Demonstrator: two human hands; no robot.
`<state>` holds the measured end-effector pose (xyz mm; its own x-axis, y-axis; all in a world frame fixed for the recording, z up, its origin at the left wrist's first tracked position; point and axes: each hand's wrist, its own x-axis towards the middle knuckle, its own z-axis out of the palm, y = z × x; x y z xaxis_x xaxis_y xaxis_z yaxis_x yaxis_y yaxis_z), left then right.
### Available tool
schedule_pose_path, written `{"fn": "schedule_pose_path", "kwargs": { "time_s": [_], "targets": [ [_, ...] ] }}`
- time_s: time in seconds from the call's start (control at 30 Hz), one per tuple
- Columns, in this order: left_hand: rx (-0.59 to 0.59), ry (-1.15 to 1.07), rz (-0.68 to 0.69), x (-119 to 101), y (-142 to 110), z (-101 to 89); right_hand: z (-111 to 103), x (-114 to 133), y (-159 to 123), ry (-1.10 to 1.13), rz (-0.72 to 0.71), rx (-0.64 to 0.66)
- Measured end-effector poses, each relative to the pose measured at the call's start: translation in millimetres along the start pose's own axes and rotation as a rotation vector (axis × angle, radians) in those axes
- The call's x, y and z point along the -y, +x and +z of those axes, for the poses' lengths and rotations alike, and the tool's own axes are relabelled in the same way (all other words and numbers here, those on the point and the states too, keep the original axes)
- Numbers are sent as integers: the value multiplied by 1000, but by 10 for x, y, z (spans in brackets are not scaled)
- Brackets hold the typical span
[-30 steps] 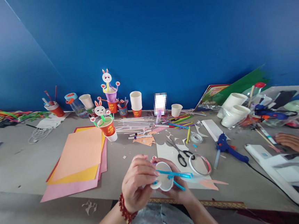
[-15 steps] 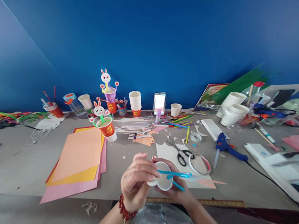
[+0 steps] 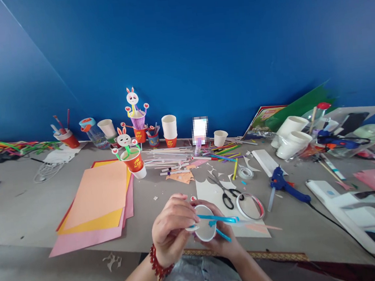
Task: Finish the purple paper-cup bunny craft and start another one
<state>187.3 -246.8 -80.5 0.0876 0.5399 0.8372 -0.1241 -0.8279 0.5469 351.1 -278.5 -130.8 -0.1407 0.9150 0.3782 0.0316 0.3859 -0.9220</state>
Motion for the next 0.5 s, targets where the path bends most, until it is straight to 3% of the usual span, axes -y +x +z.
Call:
{"fn": "schedule_pose_path", "kwargs": {
  "time_s": [0.13,0.3,0.5],
  "targets": [
    [-17,-56,-35,-7,1,28,-7,3,7,-12,-12,-6],
    [-96,-200,-180,-16,-8,84,1,-12,-9,37,48,6],
    [-207,-240,-520,67,-62,66,48,-160,-71,177,158,-85]
  ]
}}
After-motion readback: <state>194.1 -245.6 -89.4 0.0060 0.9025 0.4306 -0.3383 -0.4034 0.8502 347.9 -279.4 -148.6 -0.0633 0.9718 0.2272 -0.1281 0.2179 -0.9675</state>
